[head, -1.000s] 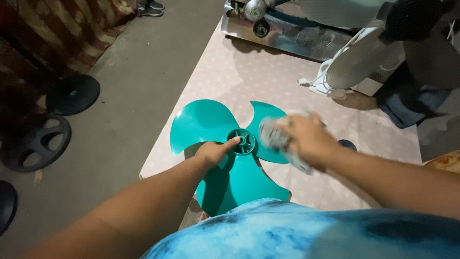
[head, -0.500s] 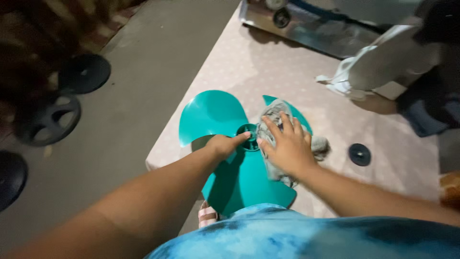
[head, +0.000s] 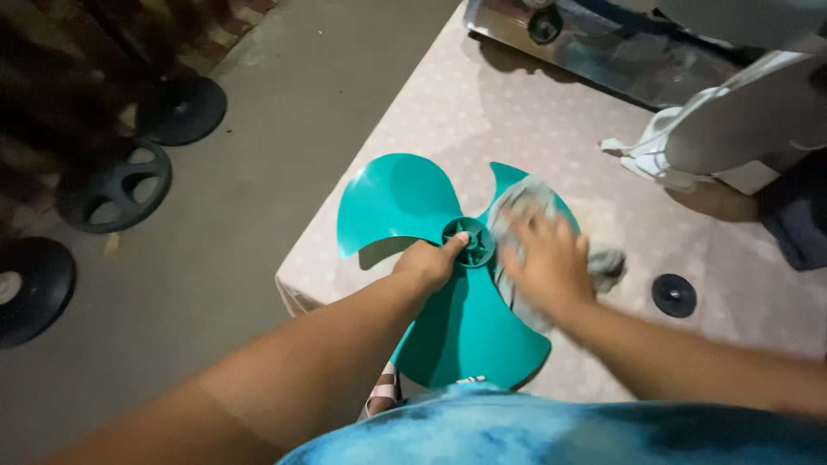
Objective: The person wipes a teal fan blade with a cloth, then cleans the fan cage. They reattach the blade to the fan motor and secure it with a nut. Finally, they adjust the fan cage on a second fan with green blades.
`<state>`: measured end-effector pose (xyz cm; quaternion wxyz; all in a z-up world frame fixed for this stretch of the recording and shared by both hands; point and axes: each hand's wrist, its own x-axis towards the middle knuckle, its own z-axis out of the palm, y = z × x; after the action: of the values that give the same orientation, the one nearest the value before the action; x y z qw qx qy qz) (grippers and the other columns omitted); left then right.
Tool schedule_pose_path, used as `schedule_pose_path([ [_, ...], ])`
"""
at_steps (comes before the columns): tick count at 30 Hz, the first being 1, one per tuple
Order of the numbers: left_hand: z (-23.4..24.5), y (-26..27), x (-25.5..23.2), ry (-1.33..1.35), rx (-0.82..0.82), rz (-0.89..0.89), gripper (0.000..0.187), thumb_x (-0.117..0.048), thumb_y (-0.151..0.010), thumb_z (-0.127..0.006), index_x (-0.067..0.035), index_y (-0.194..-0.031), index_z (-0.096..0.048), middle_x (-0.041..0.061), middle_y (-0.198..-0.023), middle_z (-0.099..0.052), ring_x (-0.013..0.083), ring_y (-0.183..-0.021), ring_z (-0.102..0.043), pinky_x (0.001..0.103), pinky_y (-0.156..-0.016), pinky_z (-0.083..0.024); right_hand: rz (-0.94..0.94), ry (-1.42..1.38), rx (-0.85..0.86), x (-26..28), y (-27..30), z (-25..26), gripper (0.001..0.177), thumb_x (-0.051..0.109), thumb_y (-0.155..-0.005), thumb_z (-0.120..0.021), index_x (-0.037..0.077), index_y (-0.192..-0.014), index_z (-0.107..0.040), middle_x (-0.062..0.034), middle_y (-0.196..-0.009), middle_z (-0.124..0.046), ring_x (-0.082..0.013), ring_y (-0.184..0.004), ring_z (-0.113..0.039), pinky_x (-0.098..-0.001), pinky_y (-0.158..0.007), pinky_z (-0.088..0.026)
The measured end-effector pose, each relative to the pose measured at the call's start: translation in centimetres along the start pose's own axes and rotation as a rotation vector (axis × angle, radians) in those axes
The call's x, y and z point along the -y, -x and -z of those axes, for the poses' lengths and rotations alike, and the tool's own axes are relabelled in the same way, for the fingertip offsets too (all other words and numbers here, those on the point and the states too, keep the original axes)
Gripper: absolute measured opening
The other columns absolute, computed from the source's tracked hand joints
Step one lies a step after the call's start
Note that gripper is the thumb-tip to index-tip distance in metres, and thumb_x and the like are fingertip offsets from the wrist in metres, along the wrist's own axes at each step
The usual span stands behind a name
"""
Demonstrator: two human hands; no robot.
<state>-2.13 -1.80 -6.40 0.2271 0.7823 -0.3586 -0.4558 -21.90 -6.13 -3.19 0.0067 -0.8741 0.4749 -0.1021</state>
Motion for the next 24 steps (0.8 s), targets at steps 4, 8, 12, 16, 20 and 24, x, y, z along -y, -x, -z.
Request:
schedule_pose_path([
  [4, 1.4, -0.3, 0.0, 0.197, 0.07, 0.054, 0.072, -0.061, -0.078, -0.075, -0.008, -0.127, -0.069, 0.016, -0.127, -0.069, 0.0318, -0.115, -0.066, 0.045, -0.096, -0.054, 0.261, -0.031, -0.055, -2.3, 3.6, 0.9, 0.06, 0.037, -0.077, -0.072, 0.028, -0.135, -0.06, -0.0067, -0.148, -0.054, -0.0399, -0.125, -0.051, -0.0584, -0.094, -0.041],
  [8, 4.5, 1.2, -1.5, 0.267, 0.227, -0.05, 0.07, -0.058, -0.078, -0.079, -0.004, -0.123, -0.074, 0.016, -0.126, -0.073, 0.0298, -0.116, -0.069, 0.041, -0.099, -0.053, -0.148, -0.307, -0.144, -7.0, 0.3, 0.2, 0.051, 0.019, -0.084, -0.071, 0.011, -0.133, -0.064, -0.0175, -0.133, -0.064, -0.0385, -0.115, -0.061, -0.0485, -0.097, -0.05],
  [12, 7.4, 3.7, -2.8, 0.275, 0.382, -0.161, 0.061, -0.047, -0.08, -0.074, -0.009, -0.127, -0.07, 0.01, -0.128, -0.069, 0.0267, -0.119, -0.066, 0.041, -0.1, -0.052, -0.577, -1.106, -0.077, -9.0, -5.0, 5.3, 0.04, 0.019, -0.091, -0.062, 0.008, -0.129, -0.066, -0.0096, -0.104, -0.073, -0.0206, -0.082, -0.07, -0.0368, -0.068, -0.056],
  [16, 7.6, 4.8, -3.9, 0.274, 0.453, -0.19, 0.059, -0.027, -0.082, -0.073, -0.018, -0.137, -0.053, 0.009, -0.13, -0.067, 0.0259, -0.12, -0.066, 0.041, -0.103, -0.055, -0.453, -1.294, -0.146, -4.3, -7.9, 11.0, 0.049, 0.02, -0.088, -0.067, 0.015, -0.137, -0.063, -0.0063, -0.098, -0.069, -0.0144, -0.074, -0.068, -0.0298, -0.062, -0.055],
  [20, 6.1, 4.4, -5.4, 0.408, 0.68, -0.549, 0.052, -0.027, -0.091, -0.064, -0.003, -0.137, -0.062, 0.012, -0.13, -0.07, 0.0255, -0.117, -0.068, 0.04, -0.102, -0.053, 0.419, -0.918, -0.301, 5.5, -7.2, 9.4, 0.056, 0.012, -0.083, -0.073, 0.006, -0.137, -0.058, -0.0136, -0.13, -0.068, -0.0253, -0.12, -0.066, -0.0373, -0.101, -0.053],
  [24, 7.4, 5.2, -5.5, 0.312, 0.625, -0.597, 0.054, -0.018, -0.09, -0.059, -0.001, -0.142, -0.06, 0.012, -0.132, -0.07, 0.0241, -0.118, -0.069, 0.039, -0.103, -0.053, 0.212, -0.927, -0.212, 5.1, -6.8, 9.6, 0.054, 0.011, -0.081, -0.071, 0.008, -0.135, -0.065, -0.0115, -0.125, -0.072, -0.0238, -0.112, -0.069, -0.0373, -0.099, -0.054],
])
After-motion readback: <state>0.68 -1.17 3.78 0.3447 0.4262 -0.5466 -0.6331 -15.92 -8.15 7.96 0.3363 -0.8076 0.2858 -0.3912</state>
